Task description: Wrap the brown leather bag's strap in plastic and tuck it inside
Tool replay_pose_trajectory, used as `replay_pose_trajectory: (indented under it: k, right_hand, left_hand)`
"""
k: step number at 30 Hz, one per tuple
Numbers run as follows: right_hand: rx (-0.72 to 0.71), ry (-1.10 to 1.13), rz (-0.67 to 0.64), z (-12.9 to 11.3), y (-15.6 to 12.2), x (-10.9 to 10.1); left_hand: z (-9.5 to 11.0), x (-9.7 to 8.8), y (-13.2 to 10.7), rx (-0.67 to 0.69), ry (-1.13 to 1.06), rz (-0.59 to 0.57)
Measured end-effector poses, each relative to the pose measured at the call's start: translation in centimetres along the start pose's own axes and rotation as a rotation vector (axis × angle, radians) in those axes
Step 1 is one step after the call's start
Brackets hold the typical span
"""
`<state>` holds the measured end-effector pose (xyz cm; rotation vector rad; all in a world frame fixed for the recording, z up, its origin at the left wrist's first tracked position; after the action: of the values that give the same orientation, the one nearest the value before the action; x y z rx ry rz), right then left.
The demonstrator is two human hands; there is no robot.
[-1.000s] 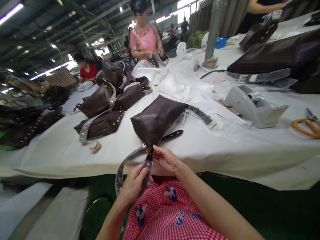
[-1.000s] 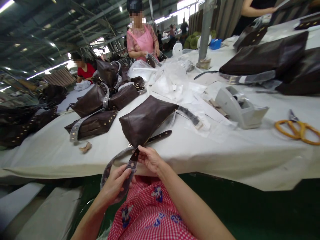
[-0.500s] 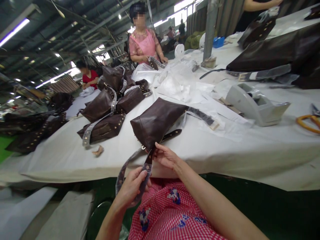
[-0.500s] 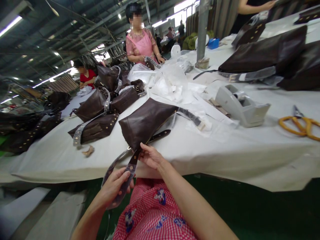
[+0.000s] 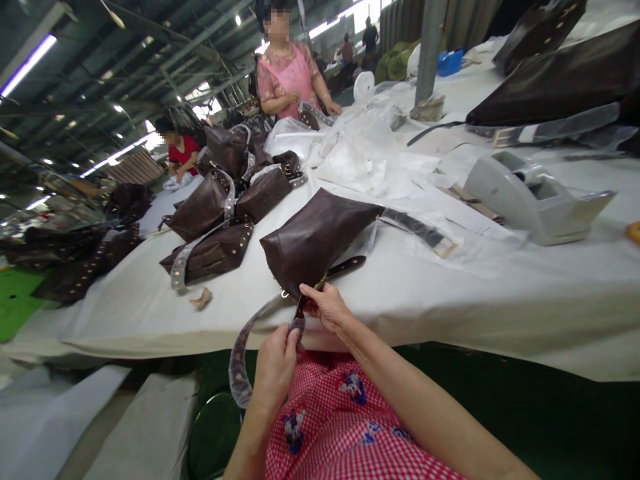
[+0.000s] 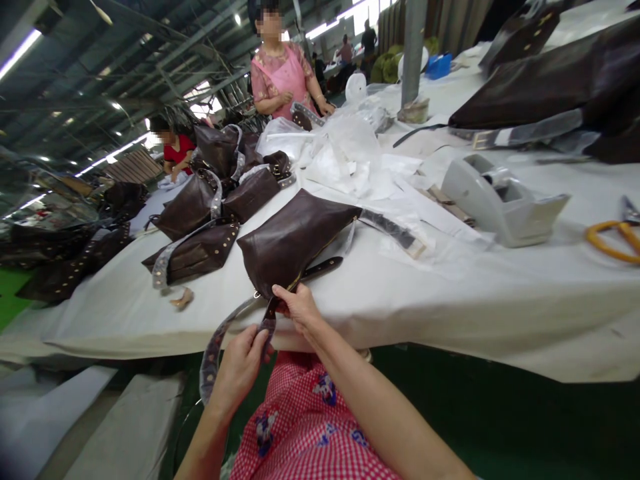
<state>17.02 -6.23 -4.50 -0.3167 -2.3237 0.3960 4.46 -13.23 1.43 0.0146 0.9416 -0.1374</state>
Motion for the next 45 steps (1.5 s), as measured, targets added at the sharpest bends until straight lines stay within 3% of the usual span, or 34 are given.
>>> replay_pose_trajectory:
  k: [7, 15, 19, 22, 25, 28, 31, 33, 36, 38, 40, 45]
  right_hand:
    - [-0.040, -0.027, -0.006, -0.2, -0.5, 0.2]
    - [-0.037, -0.053, -0.082, -0.5, -1.0, 0.3]
    - [-0.040, -0.063, -0.128, -0.6, -1.0, 0.2]
    - [0.002, -0.113, -0.255, -0.4, -1.3, -0.2]
    - [0.058, -0.190, -0.403, -0.1, -1.9, -0.5]
    - [0.088, -0.127, -0.355, 0.0, -2.0, -0.8]
    - [0.122, -0.066, -0.273, 0.2, -1.8, -0.6]
    - [0.126, -0.062, -0.232, 0.3, -1.6, -0.5]
    - [0.126, -0.051, -0.193, 0.2, -1.4, -0.4]
    - [0.140, -0.037, -0.181, 0.1, -1.4, -0.5]
    - [0.157, -0.024, -0.176, -0.1, -1.3, -0.6]
    - [0.199, -0.005, -0.169, -0.3, -1.1, -0.6]
  left_hand:
    - [1.1, 0.1, 0.9, -0.023, 0.163, 0.085]
    - [2.4, 0.3, 3.0, -0.021, 0.201, 0.127]
    - [2.2, 0.3, 3.6, -0.019, 0.110, 0.113]
    - [1.8, 0.0, 3.8, -0.017, -0.023, 0.074]
    - [1.9, -0.4, 4.0, 0.033, 0.022, 0.117]
    - [2.3, -0.2, 4.2, 0.062, 0.118, 0.173]
    - [2.4, 0.3, 4.1, 0.068, 0.047, 0.180]
    - [2.1, 0.3, 3.5, 0.072, -0.076, 0.112]
    - [1.0, -0.7, 1.6, 0.129, -0.254, -0.087]
    - [-0.5, -1.9, -0.3, 0.148, -0.313, -0.235]
    - [-2.7, -3.1, -2.5, 0.053, -0.333, -0.366]
    - [-7.2, -5.9, -7.4, -0.076, -0.312, -0.456]
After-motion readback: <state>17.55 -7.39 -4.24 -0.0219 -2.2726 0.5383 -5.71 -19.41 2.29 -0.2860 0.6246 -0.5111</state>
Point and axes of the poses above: each hand's wrist, its own y-axis towards the middle knuckle, its own x-axis out of the palm, z = x × y, the point moved 3 cm from there along y, towards the middle knuckle, and after that the axes turned 4 degrees about z, right-handed, at the moved point
